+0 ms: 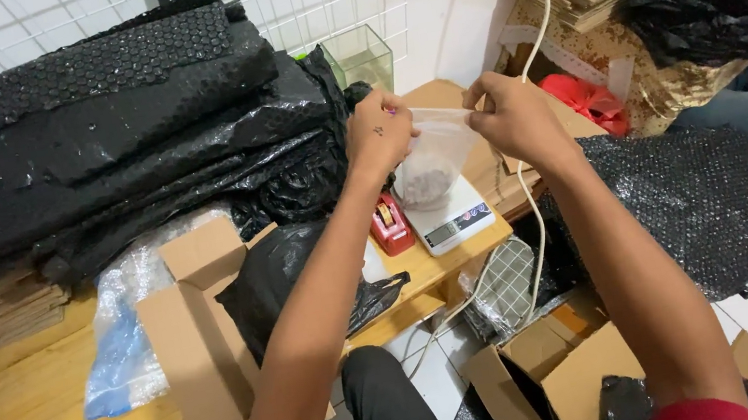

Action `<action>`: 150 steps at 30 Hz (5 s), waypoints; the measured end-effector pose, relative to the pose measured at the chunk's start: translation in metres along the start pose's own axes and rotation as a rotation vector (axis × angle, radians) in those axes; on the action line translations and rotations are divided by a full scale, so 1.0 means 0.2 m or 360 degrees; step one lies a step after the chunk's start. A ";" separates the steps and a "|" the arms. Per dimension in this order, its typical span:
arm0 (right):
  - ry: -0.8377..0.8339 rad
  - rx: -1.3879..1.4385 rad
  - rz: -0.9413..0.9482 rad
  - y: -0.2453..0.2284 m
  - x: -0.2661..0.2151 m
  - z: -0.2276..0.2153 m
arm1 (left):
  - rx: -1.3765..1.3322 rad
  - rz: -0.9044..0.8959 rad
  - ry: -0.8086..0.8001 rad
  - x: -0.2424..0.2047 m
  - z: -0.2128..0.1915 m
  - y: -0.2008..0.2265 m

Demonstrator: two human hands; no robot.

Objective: Assembling a cardboard box, placing items inside, and wrapping the package with plastic and bubble wrap.

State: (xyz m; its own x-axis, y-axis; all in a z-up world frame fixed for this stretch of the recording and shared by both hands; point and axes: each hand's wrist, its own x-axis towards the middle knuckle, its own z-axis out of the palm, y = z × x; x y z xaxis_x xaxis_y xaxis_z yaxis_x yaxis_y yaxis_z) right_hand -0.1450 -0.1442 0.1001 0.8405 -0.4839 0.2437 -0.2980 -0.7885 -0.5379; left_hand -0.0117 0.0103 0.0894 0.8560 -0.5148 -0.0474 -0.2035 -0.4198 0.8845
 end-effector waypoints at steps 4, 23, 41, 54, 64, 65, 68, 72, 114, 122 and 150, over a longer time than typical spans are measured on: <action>-0.0023 -0.0011 -0.0002 -0.05 -0.01 -0.03 | -0.0011 -0.0019 -0.0001 0.08 0.01 -0.06; 0.0051 0.0020 0.0086 0.11 0.12 0.03 | 0.0006 0.0113 0.0049 -0.03 -0.08 0.03; -0.0117 0.0268 0.0040 -0.03 0.08 -0.12 | 0.0109 0.0275 -0.0018 -0.07 -0.15 0.12; -0.0115 0.0165 -0.0041 -0.08 0.07 -0.14 | 0.0359 0.0333 -0.0065 -0.03 -0.18 0.08; -0.0135 0.0450 0.0094 -0.09 0.04 -0.17 | 0.0177 0.0217 -0.0233 -0.07 -0.26 0.17; -0.0136 0.0560 0.0097 -0.09 0.04 -0.17 | 0.0156 0.0219 -0.0212 -0.08 -0.26 0.17; -0.0147 0.0715 0.0116 -0.14 0.02 -0.19 | 0.0120 0.0256 -0.0193 -0.08 -0.26 0.16; -0.0156 0.0838 0.0151 -0.16 0.01 -0.20 | 0.0084 0.0325 -0.0188 -0.05 -0.25 0.13; -0.0473 0.0746 -0.0848 -1.30 -0.48 0.02 | 0.0059 0.0394 0.0524 -1.24 -1.36 -0.01; -0.0315 0.0786 -0.1288 -1.40 -0.54 0.13 | 0.0015 0.0575 0.0639 -1.33 -1.46 -0.18; -0.0106 0.0955 -0.1438 -1.55 -0.74 0.22 | -0.0861 0.0034 0.0199 -1.43 -1.07 -0.73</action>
State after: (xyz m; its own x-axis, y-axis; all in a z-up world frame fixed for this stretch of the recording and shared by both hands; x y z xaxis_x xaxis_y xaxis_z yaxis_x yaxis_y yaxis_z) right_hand -0.1562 0.1881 0.1951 0.6662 0.2179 0.7132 0.6977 -0.5200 -0.4928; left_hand -0.1260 0.3794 0.0725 0.9110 -0.4124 -0.0002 0.0231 0.0505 0.9985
